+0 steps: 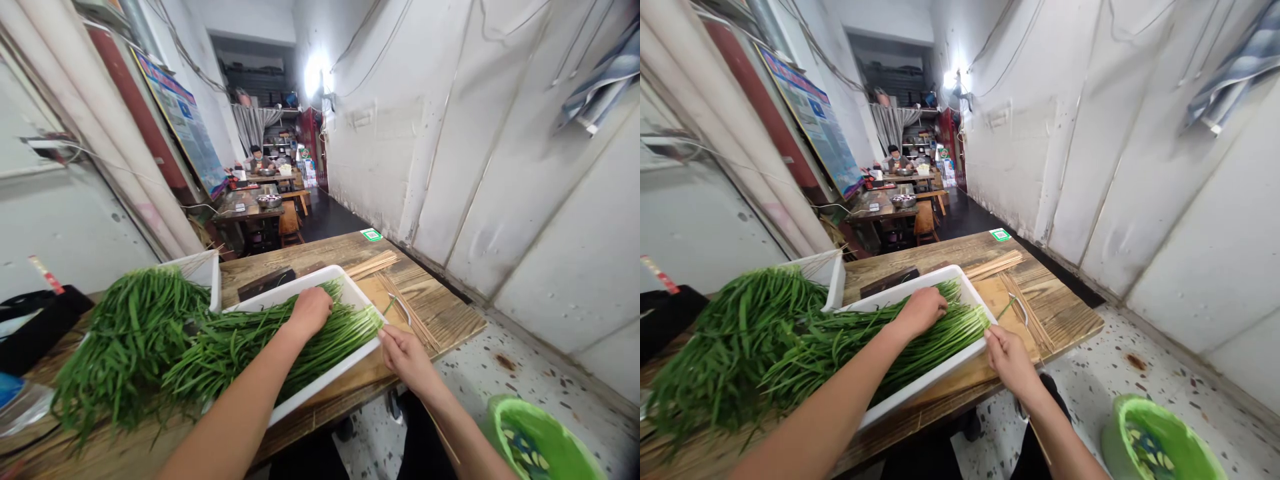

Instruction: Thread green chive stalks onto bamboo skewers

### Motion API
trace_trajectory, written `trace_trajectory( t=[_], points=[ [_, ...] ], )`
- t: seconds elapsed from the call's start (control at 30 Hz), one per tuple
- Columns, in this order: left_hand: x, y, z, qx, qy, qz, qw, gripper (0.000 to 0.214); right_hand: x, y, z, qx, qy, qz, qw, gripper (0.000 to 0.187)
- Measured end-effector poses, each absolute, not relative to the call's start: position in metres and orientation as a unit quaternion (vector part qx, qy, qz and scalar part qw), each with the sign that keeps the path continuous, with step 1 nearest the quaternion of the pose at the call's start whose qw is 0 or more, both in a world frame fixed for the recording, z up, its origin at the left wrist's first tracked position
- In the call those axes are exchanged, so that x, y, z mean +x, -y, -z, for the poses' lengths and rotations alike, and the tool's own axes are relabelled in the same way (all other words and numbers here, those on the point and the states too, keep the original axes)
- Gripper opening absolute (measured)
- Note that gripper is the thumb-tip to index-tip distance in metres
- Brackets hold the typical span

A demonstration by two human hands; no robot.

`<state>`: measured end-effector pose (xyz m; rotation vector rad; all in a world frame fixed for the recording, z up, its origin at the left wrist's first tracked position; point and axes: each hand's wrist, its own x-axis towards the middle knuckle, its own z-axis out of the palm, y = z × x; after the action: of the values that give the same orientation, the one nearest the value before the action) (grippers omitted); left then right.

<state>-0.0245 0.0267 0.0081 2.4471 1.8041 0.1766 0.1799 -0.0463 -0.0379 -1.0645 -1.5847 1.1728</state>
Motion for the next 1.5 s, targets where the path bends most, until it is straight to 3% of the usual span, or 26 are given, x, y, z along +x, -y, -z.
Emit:
trace_trajectory(
  t=[0.17, 0.43, 0.73, 0.97, 1.2, 1.33, 1.5],
  points=[
    [-0.020, -0.026, -0.007, 0.838, -0.542, -0.029, -0.050, 0.015, 0.180, 0.047, 0.037, -0.427, 0.638, -0.474, 0.432, 0.034],
    [-0.018, -0.031, 0.000, 0.841, -0.538, -0.026, -0.052, 0.019, 0.182, 0.045, 0.041, -0.425, 0.648, -0.463, 0.431, 0.036],
    [-0.031, -0.040, 0.012, 0.756, -0.618, -0.193, 0.095, 0.022, 0.181, 0.046, 0.038, -0.425, 0.644, -0.471, 0.428, 0.037],
    [-0.027, -0.040, 0.009, 0.758, -0.609, -0.222, 0.074, 0.020, 0.181, 0.046, 0.037, -0.430, 0.644, -0.468, 0.427, 0.035],
    [-0.022, -0.035, 0.008, 0.788, -0.589, -0.166, 0.068, 0.021, 0.180, 0.046, 0.037, -0.427, 0.637, -0.479, 0.428, 0.036],
    [-0.016, -0.032, 0.003, 0.777, -0.572, -0.254, 0.069, 0.019, 0.179, 0.045, 0.036, -0.423, 0.634, -0.482, 0.432, 0.037],
    [-0.003, -0.027, -0.002, 0.717, -0.566, -0.350, 0.209, 0.019, 0.179, 0.044, 0.036, -0.417, 0.636, -0.478, 0.439, 0.035]
  ],
)
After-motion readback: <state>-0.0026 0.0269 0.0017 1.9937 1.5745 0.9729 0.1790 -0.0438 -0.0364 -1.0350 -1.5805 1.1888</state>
